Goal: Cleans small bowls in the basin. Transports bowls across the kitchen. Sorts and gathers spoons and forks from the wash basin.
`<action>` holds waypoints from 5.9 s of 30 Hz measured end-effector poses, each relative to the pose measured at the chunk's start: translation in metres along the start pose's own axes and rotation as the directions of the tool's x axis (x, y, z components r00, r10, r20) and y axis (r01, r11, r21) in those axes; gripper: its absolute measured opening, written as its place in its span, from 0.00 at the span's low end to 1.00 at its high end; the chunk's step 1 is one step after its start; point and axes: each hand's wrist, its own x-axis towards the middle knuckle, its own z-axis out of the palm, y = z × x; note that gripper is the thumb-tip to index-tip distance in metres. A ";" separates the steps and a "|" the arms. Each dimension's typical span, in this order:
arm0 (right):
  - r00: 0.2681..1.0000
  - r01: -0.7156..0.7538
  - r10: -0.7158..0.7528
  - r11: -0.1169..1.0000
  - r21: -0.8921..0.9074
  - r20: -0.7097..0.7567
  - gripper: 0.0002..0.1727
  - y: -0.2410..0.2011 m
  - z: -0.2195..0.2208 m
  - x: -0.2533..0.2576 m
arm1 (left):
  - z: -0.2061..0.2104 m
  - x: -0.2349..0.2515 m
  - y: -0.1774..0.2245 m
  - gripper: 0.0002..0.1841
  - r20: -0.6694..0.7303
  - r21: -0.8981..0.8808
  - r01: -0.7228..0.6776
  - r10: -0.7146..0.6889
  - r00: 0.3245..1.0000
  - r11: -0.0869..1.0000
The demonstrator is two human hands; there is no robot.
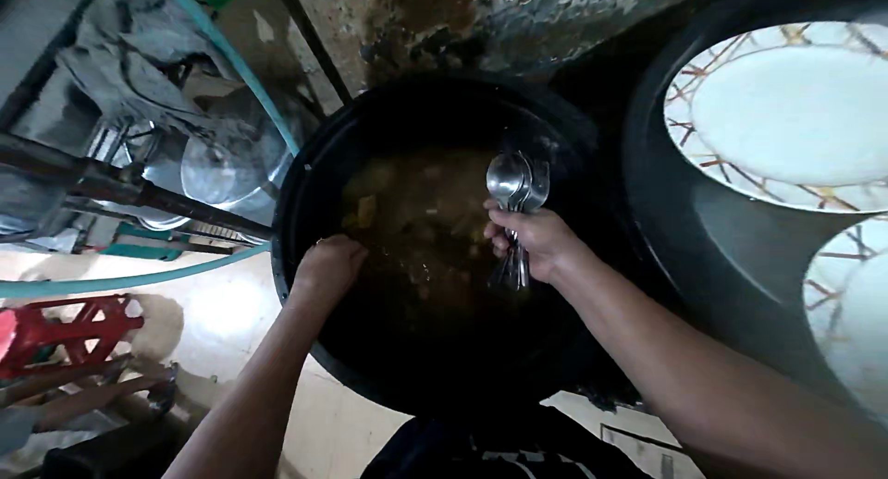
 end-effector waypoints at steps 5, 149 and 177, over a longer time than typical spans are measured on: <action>0.984 -0.067 0.058 0.997 0.048 0.169 0.16 0.002 -0.006 0.001 | 0.026 0.002 0.039 0.10 0.138 -0.845 0.186 -0.132 0.982 0.501; 0.896 0.188 -0.126 0.976 -0.108 0.425 0.11 0.005 -0.008 -0.008 | -0.030 0.035 0.099 0.13 -0.183 0.082 -0.534 0.540 0.822 0.841; 0.941 0.279 -0.306 0.943 -0.184 -0.142 0.14 -0.001 -0.002 -0.006 | 0.049 0.041 0.070 0.15 0.451 0.328 -0.381 0.211 0.867 0.864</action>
